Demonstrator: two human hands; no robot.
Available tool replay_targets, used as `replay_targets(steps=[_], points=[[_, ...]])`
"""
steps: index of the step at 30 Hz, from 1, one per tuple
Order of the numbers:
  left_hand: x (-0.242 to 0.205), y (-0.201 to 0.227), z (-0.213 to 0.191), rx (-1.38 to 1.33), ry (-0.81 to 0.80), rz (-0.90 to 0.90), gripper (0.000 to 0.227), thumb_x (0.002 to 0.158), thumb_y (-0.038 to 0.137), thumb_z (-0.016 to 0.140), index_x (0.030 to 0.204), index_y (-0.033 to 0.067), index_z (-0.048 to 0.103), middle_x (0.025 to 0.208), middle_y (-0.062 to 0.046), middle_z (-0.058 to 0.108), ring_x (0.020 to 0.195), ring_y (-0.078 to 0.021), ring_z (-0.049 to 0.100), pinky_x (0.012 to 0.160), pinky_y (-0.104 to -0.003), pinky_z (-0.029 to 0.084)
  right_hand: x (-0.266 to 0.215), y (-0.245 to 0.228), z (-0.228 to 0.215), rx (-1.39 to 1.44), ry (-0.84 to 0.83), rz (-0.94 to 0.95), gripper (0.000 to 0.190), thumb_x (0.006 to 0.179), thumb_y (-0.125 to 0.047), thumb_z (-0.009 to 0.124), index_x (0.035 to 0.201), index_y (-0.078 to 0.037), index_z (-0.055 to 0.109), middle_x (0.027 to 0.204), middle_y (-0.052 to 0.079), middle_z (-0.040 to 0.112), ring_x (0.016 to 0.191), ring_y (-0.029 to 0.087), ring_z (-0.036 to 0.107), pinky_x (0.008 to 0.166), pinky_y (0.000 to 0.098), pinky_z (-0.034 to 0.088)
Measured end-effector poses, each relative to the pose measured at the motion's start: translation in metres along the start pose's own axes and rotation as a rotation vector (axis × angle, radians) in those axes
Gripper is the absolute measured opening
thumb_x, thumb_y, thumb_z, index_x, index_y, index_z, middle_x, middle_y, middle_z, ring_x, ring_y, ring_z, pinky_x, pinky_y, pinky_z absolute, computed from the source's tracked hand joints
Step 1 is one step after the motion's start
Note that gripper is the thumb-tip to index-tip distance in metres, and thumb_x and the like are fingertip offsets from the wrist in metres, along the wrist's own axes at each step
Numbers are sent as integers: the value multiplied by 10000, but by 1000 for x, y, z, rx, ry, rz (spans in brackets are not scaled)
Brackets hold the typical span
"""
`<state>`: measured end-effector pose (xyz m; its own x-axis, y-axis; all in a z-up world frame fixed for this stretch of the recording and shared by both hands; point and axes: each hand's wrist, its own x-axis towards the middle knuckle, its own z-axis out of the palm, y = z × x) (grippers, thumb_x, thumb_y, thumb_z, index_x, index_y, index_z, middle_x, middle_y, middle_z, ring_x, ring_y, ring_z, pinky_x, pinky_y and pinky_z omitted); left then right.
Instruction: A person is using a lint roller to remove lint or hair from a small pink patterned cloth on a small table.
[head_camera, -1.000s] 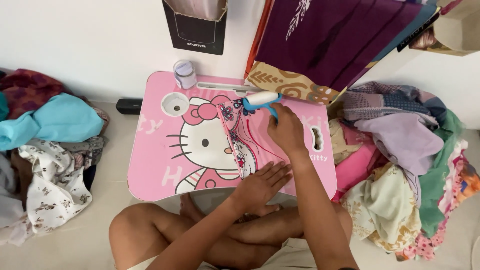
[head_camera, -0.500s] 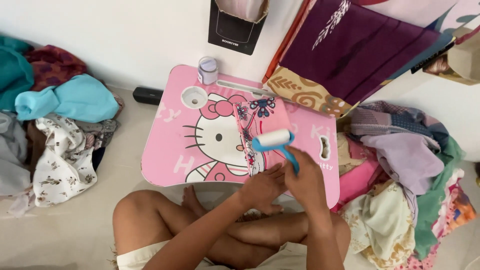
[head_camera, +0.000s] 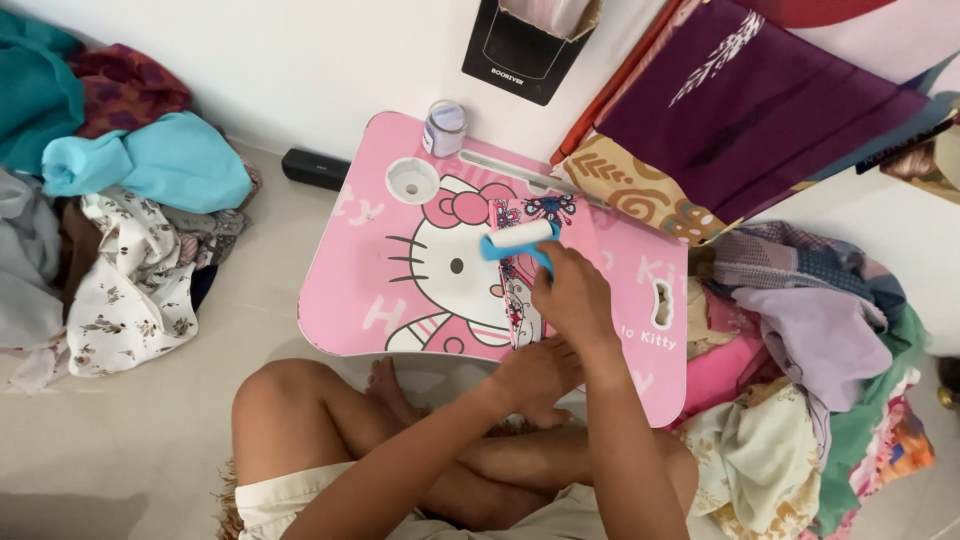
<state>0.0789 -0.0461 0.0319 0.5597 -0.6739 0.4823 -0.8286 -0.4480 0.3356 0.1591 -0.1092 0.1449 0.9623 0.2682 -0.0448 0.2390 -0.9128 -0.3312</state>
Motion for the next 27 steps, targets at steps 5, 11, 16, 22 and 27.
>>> replay_targets(steps=[5, 11, 16, 22, 27], points=[[2, 6, -21, -32, 105, -8, 682, 700, 662, 577, 931, 43, 748, 874, -131, 710, 1001, -328, 665, 1128, -472, 442, 36, -10, 4, 25, 2, -17, 392, 911, -205, 556, 1285, -176, 668, 1032, 122, 712, 1021, 381, 713, 896, 551, 549], [2, 5, -11, -32, 83, -48, 650, 660, 633, 607, 911, 57, 774, 865, -125, 739, 1012, -308, 664, 1220, -448, 354, 51, -22, 1, 41, 0, -30, 393, 905, -196, 546, 1278, -170, 666, 1085, 154, 716, 1077, 415, 691, 950, 553, 532], [6, 9, -35, -1, -38, -10, 762, 738, 667, 532, 1100, 43, 776, 1059, -128, 774, 1146, -305, 658, 1277, -461, 262, 33, -16, -11, 85, 17, -57, 402, 907, -193, 566, 1293, -163, 675, 1119, 155, 722, 1104, 404, 692, 958, 539, 532], [2, 6, -22, 17, -326, -55, 815, 836, 609, 505, 1446, 71, 559, 1392, -159, 645, 1348, -326, 537, 1285, -482, 239, -73, -19, -49, 216, 141, -20, 397, 907, -150, 614, 1295, -137, 698, 1109, 227, 719, 1049, 471, 681, 876, 551, 551], [-5, -3, 29, 35, 53, -114, 627, 723, 669, 551, 856, 92, 761, 832, -75, 735, 967, -285, 673, 1155, -430, 439, -124, -3, -42, 123, 84, 88, 374, 903, -218, 637, 1267, -197, 724, 1047, 153, 737, 971, 401, 714, 820, 527, 580]])
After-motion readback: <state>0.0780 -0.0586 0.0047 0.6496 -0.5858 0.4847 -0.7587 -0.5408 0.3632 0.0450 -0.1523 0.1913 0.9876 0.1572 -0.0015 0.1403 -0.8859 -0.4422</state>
